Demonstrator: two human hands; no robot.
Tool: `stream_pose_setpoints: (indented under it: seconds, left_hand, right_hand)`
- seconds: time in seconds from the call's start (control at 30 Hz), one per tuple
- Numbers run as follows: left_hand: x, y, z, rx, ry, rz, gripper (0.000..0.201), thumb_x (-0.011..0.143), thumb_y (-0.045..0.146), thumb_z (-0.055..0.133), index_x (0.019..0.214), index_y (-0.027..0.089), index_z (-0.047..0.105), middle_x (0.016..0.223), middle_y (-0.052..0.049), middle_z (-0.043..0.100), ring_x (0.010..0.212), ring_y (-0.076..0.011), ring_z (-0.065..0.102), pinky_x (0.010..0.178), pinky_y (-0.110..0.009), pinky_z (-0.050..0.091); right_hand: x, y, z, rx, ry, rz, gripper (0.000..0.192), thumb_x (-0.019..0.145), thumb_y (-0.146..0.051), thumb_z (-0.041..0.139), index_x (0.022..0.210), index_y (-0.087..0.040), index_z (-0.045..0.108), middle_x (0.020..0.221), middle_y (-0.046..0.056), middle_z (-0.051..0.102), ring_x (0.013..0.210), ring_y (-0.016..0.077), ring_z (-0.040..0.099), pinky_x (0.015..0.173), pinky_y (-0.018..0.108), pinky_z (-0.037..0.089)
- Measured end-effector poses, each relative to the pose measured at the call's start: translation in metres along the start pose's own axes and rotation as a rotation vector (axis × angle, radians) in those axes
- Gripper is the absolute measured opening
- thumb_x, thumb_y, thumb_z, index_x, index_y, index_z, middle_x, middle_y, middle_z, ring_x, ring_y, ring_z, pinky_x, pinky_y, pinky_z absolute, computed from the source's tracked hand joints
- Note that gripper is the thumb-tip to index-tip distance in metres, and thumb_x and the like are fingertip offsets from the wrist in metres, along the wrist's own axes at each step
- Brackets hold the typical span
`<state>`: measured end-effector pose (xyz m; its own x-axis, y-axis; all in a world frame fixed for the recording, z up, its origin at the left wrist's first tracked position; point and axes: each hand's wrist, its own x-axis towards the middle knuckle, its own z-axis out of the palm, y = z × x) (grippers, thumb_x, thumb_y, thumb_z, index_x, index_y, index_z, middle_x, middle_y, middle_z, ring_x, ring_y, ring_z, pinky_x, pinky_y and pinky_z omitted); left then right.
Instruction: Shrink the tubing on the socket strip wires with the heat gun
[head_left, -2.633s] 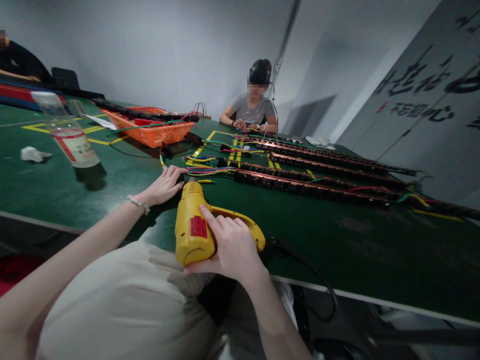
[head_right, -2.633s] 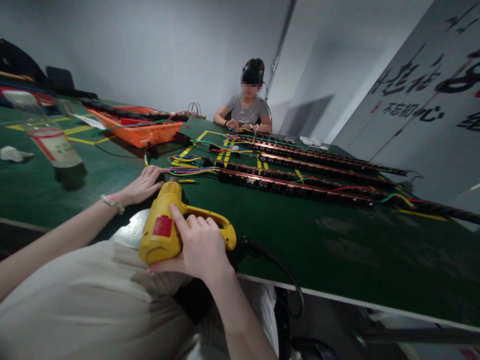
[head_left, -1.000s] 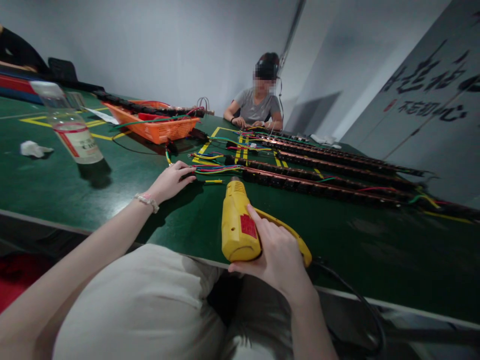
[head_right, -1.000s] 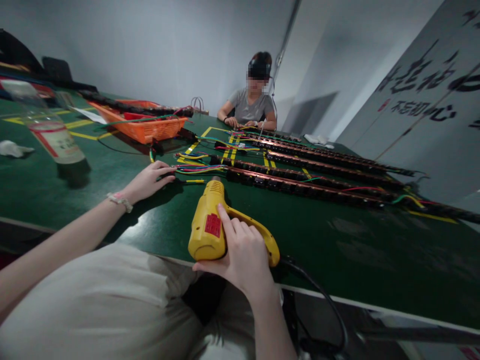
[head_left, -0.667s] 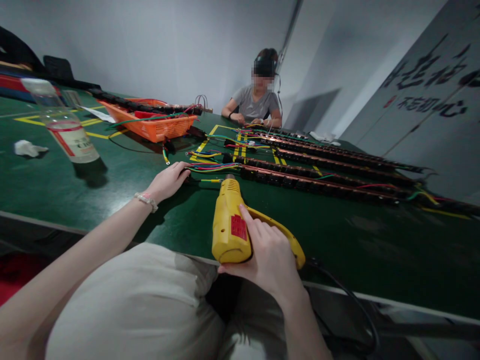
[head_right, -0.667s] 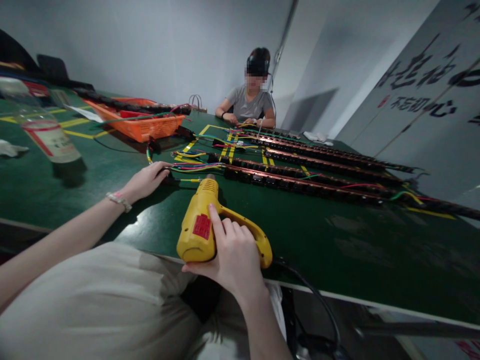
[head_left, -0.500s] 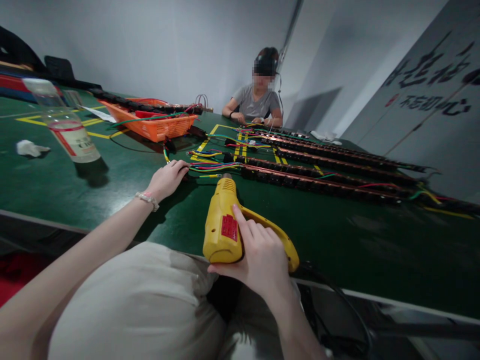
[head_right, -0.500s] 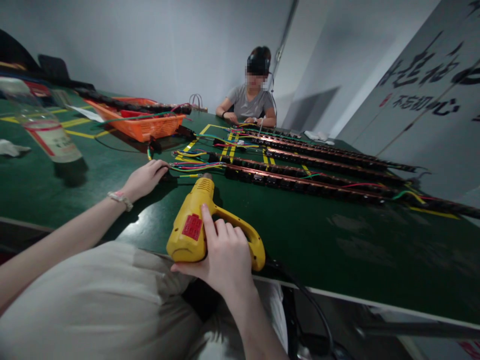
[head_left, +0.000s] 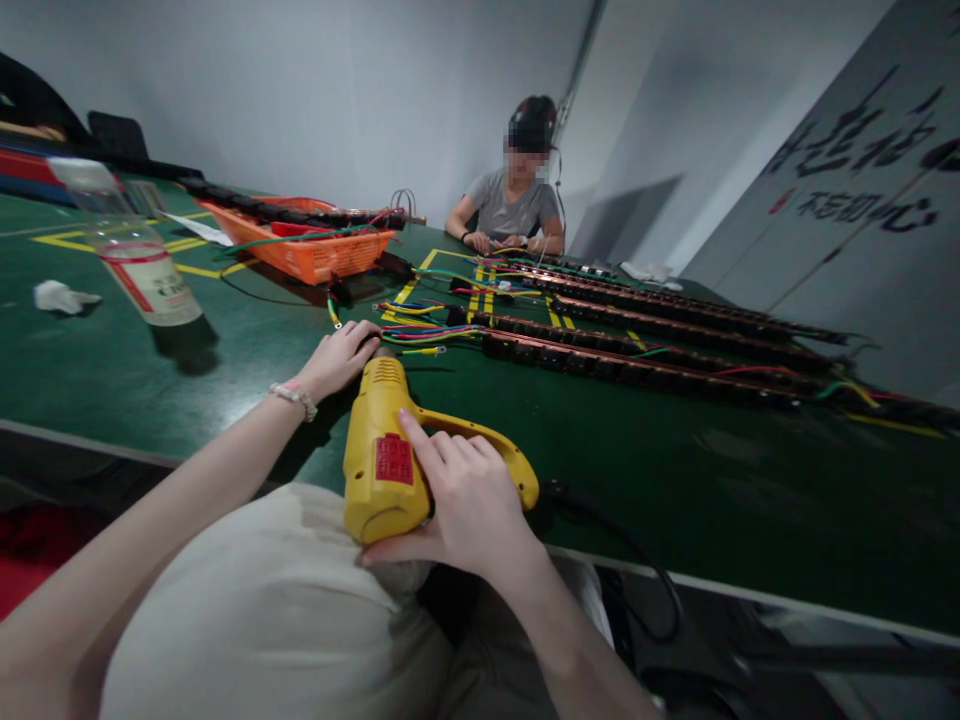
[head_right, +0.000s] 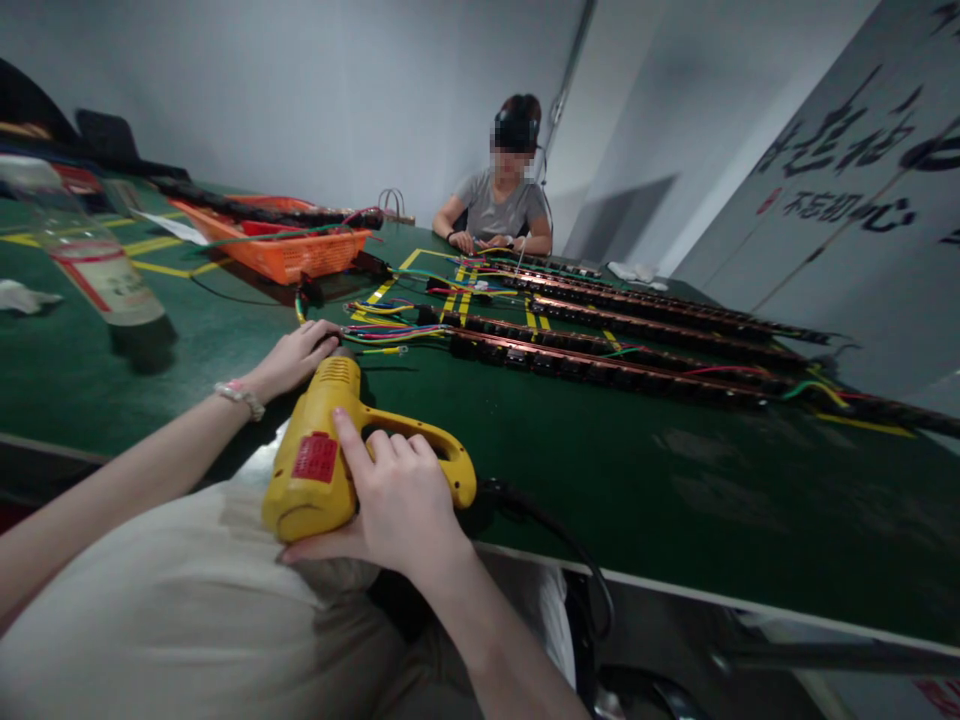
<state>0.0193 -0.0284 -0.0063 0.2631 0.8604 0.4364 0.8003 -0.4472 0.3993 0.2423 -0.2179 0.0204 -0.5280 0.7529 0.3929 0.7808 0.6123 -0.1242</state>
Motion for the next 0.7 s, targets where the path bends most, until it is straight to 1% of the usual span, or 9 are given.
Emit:
stream_pose_setpoints:
  seconds: [0.07,0.17,0.23,0.3,0.4,0.47,0.57,0.7]
  left_hand:
    - [-0.0008,-0.0008,-0.0011,-0.013,0.012,0.014,0.040,0.095,0.043,0.032,0.116,0.022,0.058,0.112,-0.008,0.060,0.111,-0.0253,0.055,0.098,-0.043,0.040]
    - [-0.0019,0.0008,-0.0035,-0.015,0.067,0.044,0.041,0.095,0.043,0.034,0.122,0.022,0.056,0.117,-0.008,0.059,0.114,-0.0249,0.053,0.100,-0.044,0.038]
    - [-0.0017,0.0012,-0.0044,-0.020,0.104,0.070,0.040,0.095,0.042,0.035,0.122,0.021,0.057,0.119,-0.009,0.058,0.115,-0.0247,0.053,0.101,-0.044,0.038]
    - [-0.0004,-0.0002,-0.0038,-0.049,0.093,0.110,0.040,0.095,0.040,0.034,0.120,0.020,0.058,0.118,-0.009,0.058,0.115,-0.0238,0.053,0.101,-0.042,0.039]
    - [0.0019,-0.0038,-0.0015,-0.117,0.025,0.147,0.041,0.095,0.039,0.033,0.120,0.019,0.059,0.116,-0.009,0.061,0.112,-0.0221,0.055,0.102,-0.038,0.040]
    - [0.0026,-0.0049,-0.0007,-0.136,0.004,0.132,0.041,0.095,0.039,0.033,0.120,0.019,0.058,0.116,-0.009,0.062,0.113,-0.0220,0.055,0.103,-0.038,0.040]
    - [0.0021,-0.0044,-0.0011,-0.159,0.003,0.102,0.041,0.095,0.041,0.034,0.118,0.019,0.058,0.118,-0.009,0.063,0.114,-0.0219,0.055,0.103,-0.038,0.040]
    - [0.0009,-0.0049,-0.0016,-0.202,0.007,0.025,0.041,0.095,0.042,0.034,0.117,0.017,0.057,0.116,-0.009,0.064,0.107,-0.0215,0.058,0.098,-0.036,0.043]
  right_hand:
    - [0.0004,0.0018,-0.0006,0.036,-0.002,-0.016,0.111,0.069,-0.090,0.037,0.149,-0.013,0.031,0.096,0.010,0.063,0.088,0.0254,0.059,0.082,0.039,0.041]
    - [-0.0012,0.0034,-0.0028,0.068,-0.003,-0.020,0.109,0.071,-0.088,0.039,0.150,-0.013,0.030,0.099,0.010,0.064,0.091,0.0256,0.060,0.084,0.040,0.042]
    - [-0.0021,0.0035,-0.0041,0.070,-0.005,-0.021,0.108,0.071,-0.087,0.040,0.150,-0.014,0.029,0.100,0.010,0.064,0.091,0.0255,0.060,0.083,0.040,0.042]
    - [-0.0023,0.0032,-0.0051,0.061,-0.010,-0.019,0.109,0.071,-0.087,0.041,0.151,-0.014,0.029,0.100,0.009,0.063,0.091,0.0251,0.060,0.082,0.039,0.043]
    - [-0.0017,0.0032,-0.0061,0.064,-0.029,0.002,0.112,0.068,-0.090,0.040,0.151,-0.015,0.029,0.099,0.010,0.063,0.091,0.0252,0.061,0.082,0.038,0.044]
    - [-0.0011,0.0036,-0.0067,0.076,-0.040,0.014,0.114,0.065,-0.091,0.040,0.151,-0.016,0.030,0.100,0.010,0.064,0.091,0.0257,0.061,0.084,0.039,0.044]
    - [-0.0003,0.0043,-0.0076,0.081,-0.052,0.005,0.114,0.065,-0.090,0.043,0.150,-0.015,0.032,0.100,0.010,0.063,0.092,0.0261,0.061,0.084,0.040,0.045]
    - [0.0009,0.0054,-0.0083,0.102,-0.060,-0.006,0.115,0.065,-0.088,0.047,0.151,-0.014,0.029,0.102,0.010,0.063,0.092,0.0266,0.062,0.085,0.041,0.046]
